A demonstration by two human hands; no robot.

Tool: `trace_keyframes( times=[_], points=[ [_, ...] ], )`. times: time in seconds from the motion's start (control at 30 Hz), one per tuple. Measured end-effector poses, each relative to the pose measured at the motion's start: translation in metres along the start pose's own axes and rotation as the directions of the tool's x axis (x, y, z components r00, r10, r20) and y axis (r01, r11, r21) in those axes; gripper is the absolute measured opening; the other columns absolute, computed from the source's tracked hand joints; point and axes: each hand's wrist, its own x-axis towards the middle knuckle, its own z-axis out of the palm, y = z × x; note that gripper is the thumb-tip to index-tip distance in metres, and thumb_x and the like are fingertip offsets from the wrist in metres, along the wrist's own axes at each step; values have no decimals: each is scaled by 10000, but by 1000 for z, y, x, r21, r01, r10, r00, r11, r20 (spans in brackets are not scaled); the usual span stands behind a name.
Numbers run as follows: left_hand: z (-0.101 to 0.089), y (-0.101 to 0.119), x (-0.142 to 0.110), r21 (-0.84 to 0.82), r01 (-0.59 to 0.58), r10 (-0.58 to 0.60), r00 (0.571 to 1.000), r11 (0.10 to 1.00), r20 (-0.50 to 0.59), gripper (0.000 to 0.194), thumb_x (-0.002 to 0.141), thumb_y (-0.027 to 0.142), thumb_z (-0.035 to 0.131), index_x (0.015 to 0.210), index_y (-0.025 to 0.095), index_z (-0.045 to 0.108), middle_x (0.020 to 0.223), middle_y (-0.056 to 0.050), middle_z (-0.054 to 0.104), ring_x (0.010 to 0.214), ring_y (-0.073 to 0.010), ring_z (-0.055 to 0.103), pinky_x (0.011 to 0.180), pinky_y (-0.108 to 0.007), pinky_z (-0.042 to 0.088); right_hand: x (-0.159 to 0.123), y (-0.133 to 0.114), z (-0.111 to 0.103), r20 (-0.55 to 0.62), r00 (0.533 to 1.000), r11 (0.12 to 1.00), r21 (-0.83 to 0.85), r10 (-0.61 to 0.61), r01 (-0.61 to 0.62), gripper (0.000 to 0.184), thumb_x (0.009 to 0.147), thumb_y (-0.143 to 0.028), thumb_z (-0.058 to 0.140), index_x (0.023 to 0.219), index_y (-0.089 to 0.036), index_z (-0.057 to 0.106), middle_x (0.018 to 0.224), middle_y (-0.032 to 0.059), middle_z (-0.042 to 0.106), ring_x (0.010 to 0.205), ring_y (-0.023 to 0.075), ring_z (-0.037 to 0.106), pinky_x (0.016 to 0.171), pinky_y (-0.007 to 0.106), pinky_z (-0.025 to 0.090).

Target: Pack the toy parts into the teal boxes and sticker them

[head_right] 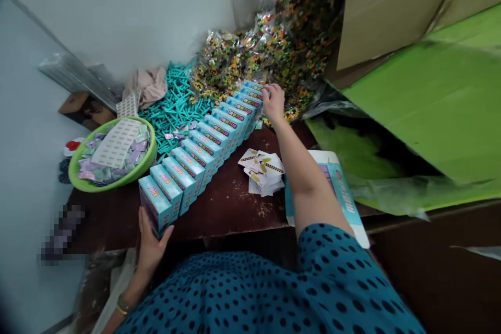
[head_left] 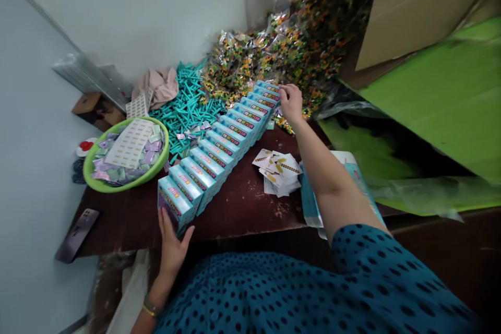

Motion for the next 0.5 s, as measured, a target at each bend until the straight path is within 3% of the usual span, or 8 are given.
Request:
trace_keyframes(
  times=[0.1,0.2,0.33,0.5],
  points=[
    [2,-11,-9,22,31,-30,999,999,-17,1084,871,484,708,1670,293,1,1756,-107,7,1622,-314,25,1321,-508,87,-27,-9,8,-12,989,989,-13,-144,144,345,1034,-386,513,1203,-172,724,1303,116,661,1309,273,490,1205,438,320],
    [12,-26,-11,-4,66,-66,998,998,3,1088,863,504,712,1672,268,24,1753,-132,-14,1619,-338,26,1313,-523,102,-55,-18,27,13,966,965,-48,-258,258,272,958,-376,625,1119,-213,773,1192,118,710,1210,332,546,1135,524,388],
    [31,-40,-6,-57,54,-53,998,997,22,988,933,494,621,1671,206,30,1744,-181,6,1619,-336,23,1306,-525,104,-70,-21,45,-55,980,979,-75,-191,187,281,948,-309,576,1098,-181,777,1192,141,713,1176,328,568,1098,530,421],
    [37,-39,-16,-63,8,-7,1000,998,15,953,959,490,591,1667,182,32,1737,-213,6,1620,-339,19,1301,-554,108,-78,-20,33,-5,985,983,-59,-174,173,383,935,-417,563,1114,-147,766,1206,183,718,1201,347,601,1121,558,414]
  ],
)
